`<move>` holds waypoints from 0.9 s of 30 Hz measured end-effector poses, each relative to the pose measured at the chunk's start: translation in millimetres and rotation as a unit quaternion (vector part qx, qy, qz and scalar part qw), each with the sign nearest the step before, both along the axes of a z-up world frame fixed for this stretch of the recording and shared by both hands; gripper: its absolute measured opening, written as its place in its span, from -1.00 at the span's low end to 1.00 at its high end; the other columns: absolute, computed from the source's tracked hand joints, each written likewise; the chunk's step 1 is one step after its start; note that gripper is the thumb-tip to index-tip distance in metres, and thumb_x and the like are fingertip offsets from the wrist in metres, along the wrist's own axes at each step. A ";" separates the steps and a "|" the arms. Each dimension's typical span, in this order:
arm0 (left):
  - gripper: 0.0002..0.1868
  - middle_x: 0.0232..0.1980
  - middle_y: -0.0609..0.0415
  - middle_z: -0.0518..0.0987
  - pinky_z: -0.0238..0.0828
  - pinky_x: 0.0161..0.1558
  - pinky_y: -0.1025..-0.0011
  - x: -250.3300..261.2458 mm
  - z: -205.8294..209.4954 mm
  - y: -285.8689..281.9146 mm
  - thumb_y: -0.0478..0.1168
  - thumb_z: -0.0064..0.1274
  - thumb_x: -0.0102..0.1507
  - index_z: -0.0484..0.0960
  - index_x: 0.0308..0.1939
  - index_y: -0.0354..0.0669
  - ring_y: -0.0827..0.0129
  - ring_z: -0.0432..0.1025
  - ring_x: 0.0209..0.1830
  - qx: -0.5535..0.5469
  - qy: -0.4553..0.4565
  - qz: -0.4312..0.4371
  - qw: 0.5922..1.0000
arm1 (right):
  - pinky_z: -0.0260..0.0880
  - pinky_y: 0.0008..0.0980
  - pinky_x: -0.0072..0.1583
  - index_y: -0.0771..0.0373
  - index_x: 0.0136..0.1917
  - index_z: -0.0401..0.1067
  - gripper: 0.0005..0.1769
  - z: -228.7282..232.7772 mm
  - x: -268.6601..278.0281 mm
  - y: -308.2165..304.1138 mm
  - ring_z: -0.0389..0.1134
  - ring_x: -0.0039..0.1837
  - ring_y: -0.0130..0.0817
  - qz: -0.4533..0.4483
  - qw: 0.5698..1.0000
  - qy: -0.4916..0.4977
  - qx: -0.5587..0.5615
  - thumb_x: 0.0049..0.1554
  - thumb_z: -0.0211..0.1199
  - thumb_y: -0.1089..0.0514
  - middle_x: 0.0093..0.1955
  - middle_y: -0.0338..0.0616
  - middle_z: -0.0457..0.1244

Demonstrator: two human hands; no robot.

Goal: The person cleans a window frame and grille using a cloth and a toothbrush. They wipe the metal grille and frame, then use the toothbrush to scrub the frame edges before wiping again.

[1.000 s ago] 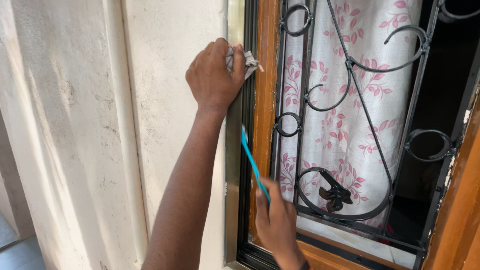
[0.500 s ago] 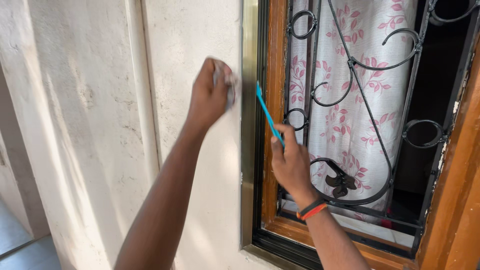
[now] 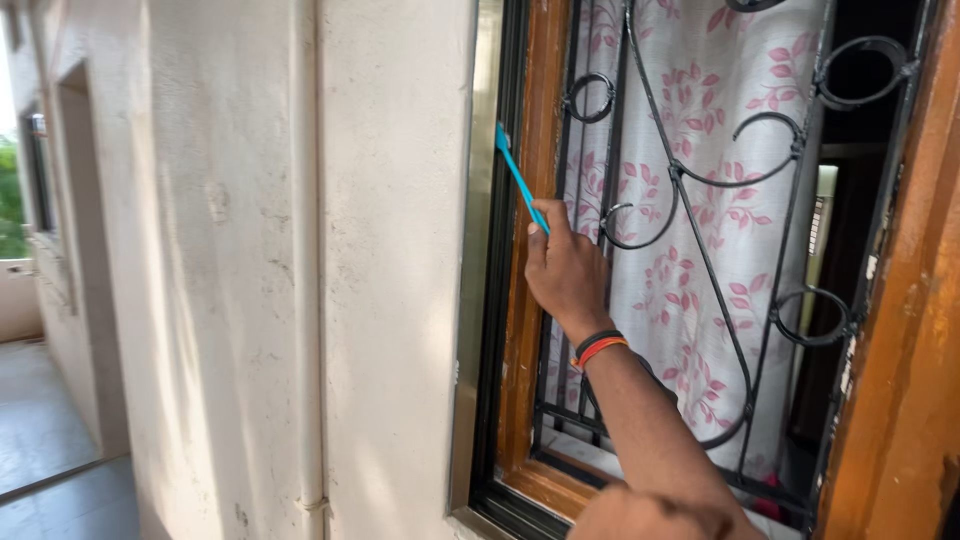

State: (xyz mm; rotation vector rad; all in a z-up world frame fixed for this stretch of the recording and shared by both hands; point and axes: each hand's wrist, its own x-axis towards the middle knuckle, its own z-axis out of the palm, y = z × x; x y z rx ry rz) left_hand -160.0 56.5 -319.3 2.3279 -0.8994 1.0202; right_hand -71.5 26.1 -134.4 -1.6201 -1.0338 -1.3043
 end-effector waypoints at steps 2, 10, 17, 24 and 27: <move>-0.86 -0.32 -0.01 0.61 0.47 -0.39 0.25 -1.6 7.7 -4.9 -0.15 0.05 0.41 0.62 -0.05 -0.10 0.22 0.51 -0.41 0.003 -0.020 0.026 0.999 | 0.27 0.09 -0.30 0.04 0.29 0.26 -0.72 13.7 -0.8 -2.5 0.40 -0.36 0.12 0.001 1.000 0.001 -0.007 0.31 0.08 0.09 -0.51 -0.02 0.27; -0.76 -0.36 0.01 0.60 0.45 -0.42 0.25 -17.1 9.4 -21.9 -0.03 -0.02 0.45 0.64 -0.07 -0.06 0.24 0.51 -0.46 0.021 -0.047 0.087 0.995 | 0.33 0.08 -0.24 0.08 0.27 0.25 -0.73 31.8 5.1 2.8 0.43 -0.27 0.15 0.034 0.999 -0.005 0.000 0.31 0.09 0.10 -0.42 0.01 0.33; -0.67 -0.40 0.03 0.59 0.43 -0.45 0.26 -19.2 15.3 -38.9 0.06 -0.09 0.48 0.67 -0.09 -0.03 0.26 0.51 -0.50 0.045 -0.074 0.096 0.992 | 0.37 0.08 -0.22 0.09 0.28 0.24 -0.71 28.2 6.4 8.7 0.44 -0.28 0.10 0.044 0.999 0.006 -0.011 0.30 0.07 0.09 -0.40 0.03 0.36; -0.57 -0.43 0.05 0.58 0.42 -0.49 0.26 -8.9 4.1 -61.8 0.16 -0.15 0.52 0.69 -0.11 0.00 0.28 0.51 -0.54 0.059 -0.100 0.086 0.990 | 0.35 0.06 -0.30 0.17 0.30 0.23 -0.68 26.1 -1.4 4.5 0.41 -0.36 0.11 -0.012 0.998 -0.037 -0.057 0.30 0.07 0.10 -0.46 0.01 0.31; -0.52 -0.44 0.05 0.58 0.41 -0.50 0.26 11.4 2.0 -56.2 0.20 -0.18 0.54 0.70 -0.12 0.01 0.29 0.51 -0.56 0.041 -0.086 0.031 0.995 | 0.35 0.05 -0.29 0.12 0.35 0.21 -0.63 28.8 -5.0 -4.1 0.40 -0.40 0.08 -0.043 0.994 -0.005 -0.100 0.29 0.04 0.09 -0.48 -0.02 0.30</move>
